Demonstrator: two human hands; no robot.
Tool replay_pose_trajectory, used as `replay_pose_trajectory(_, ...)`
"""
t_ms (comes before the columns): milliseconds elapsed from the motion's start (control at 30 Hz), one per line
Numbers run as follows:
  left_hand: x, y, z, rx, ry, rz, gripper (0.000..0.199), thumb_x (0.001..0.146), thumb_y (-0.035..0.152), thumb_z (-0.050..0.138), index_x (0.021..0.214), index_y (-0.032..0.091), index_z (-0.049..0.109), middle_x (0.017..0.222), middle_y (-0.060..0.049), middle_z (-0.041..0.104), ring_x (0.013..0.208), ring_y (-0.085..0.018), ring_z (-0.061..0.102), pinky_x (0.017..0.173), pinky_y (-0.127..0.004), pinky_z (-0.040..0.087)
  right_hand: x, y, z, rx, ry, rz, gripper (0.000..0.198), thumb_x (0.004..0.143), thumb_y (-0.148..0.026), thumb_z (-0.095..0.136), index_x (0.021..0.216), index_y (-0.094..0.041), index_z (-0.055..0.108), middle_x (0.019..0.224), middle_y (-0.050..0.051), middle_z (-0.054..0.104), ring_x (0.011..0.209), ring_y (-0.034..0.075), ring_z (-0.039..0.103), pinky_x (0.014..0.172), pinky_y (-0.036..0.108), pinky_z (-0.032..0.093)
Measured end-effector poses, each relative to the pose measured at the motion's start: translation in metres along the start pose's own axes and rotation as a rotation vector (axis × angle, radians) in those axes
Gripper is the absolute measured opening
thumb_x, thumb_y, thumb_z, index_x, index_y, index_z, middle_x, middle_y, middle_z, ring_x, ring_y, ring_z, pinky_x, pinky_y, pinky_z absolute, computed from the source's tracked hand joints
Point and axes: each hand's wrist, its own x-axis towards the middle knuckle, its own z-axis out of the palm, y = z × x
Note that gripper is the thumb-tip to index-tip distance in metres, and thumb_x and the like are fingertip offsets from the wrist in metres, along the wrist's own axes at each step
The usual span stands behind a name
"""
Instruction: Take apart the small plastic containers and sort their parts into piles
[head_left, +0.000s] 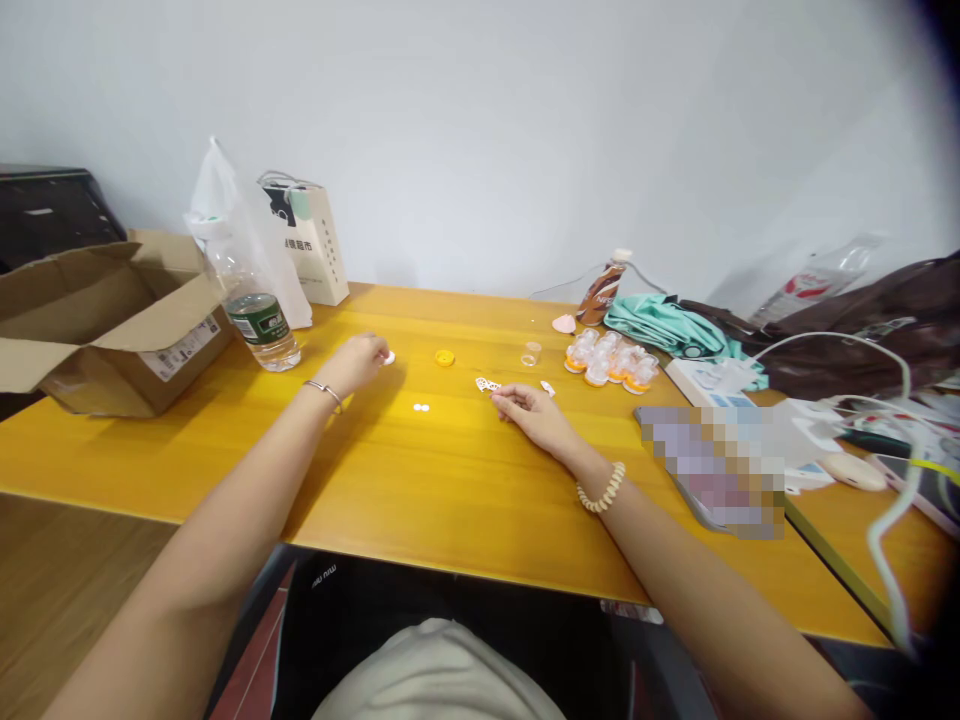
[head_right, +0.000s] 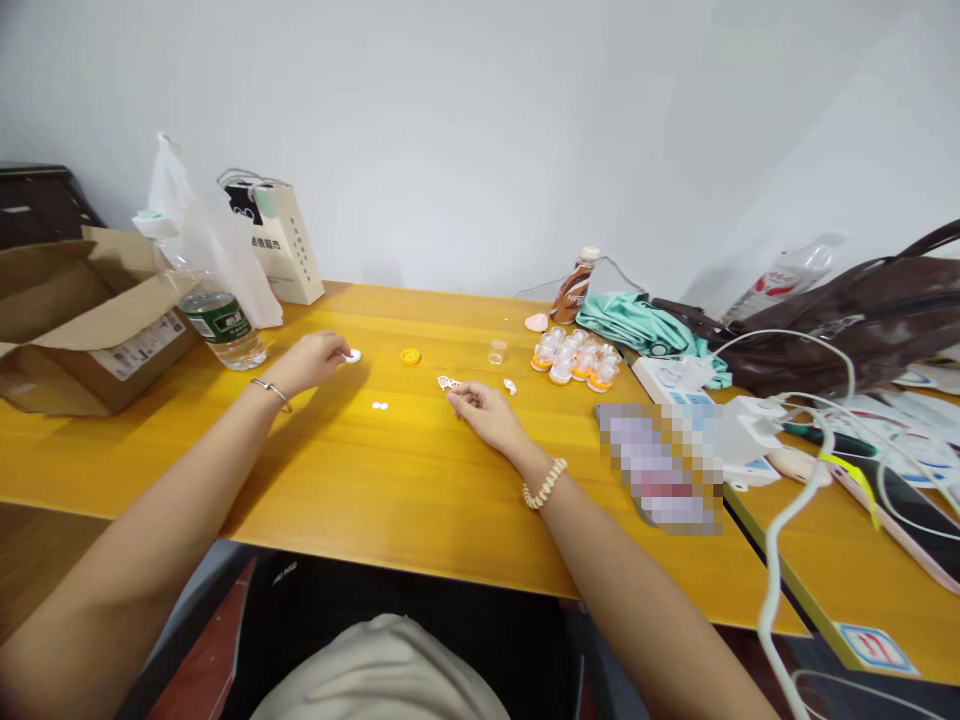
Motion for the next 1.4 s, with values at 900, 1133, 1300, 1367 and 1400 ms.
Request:
replay_pose_trajectory(900,0.007,-0.020,0.014,-0.023,-0.024,0.022,0.031,0.082,0.028,0.039,0.102,0.016,0.059,0.107,-0.009,0.059,0.098,-0.020,0.056,0.090,-0.030,0.042,0.000,0.001,-0.001,-0.064,-0.015,-0.023,0.026,0.074,-0.040,0.055,0.082,-0.016,0.059,0.066,-0.001,0.055,0.060,0.011,0.050,0.061,0.025,0.040)
replay_pose_trajectory(1133,0.005,0.004,0.026,-0.062,-0.092,0.194,0.034,0.087,0.030,0.034,0.115,0.021,0.051,0.127,-0.006,0.049,0.115,-0.020,0.046,0.098,-0.033,0.034,0.000,0.000,0.000,-0.060,-0.016,-0.030,0.025,0.073,-0.040,0.055,0.081,-0.016,0.058,0.065,-0.001,0.055,0.059,0.011,0.050,0.061,0.025,0.041)
replay_pose_trajectory(1300,0.008,0.036,0.031,-0.090,-0.081,0.320,0.044,0.090,0.037,0.025,0.131,0.020,0.033,0.139,-0.008,0.035,0.126,-0.020,0.033,0.103,-0.037,0.026,0.000,0.000,0.001,-0.071,-0.016,-0.037,0.025,0.073,-0.039,0.055,0.080,-0.015,0.059,0.064,-0.001,0.055,0.059,0.011,0.049,0.060,0.025,0.040)
replay_pose_trajectory(1367,0.013,0.047,0.034,-0.088,-0.116,0.375,0.043,0.091,0.037,0.024,0.130,0.022,0.033,0.138,-0.007,0.036,0.126,-0.020,0.034,0.102,-0.038,0.028,0.000,0.000,0.001,-0.085,-0.014,-0.045,0.025,0.073,-0.040,0.055,0.080,-0.016,0.060,0.065,-0.001,0.056,0.058,0.011,0.048,0.059,0.024,0.039)
replay_pose_trajectory(1400,0.015,0.052,0.035,-0.080,-0.133,0.392,0.042,0.091,0.036,0.025,0.129,0.023,0.034,0.137,-0.007,0.037,0.126,-0.020,0.035,0.101,-0.038,0.029,0.000,0.000,0.001,-0.089,-0.014,-0.047,0.026,0.073,-0.040,0.055,0.080,-0.016,0.060,0.064,-0.001,0.056,0.058,0.011,0.048,0.058,0.024,0.039)
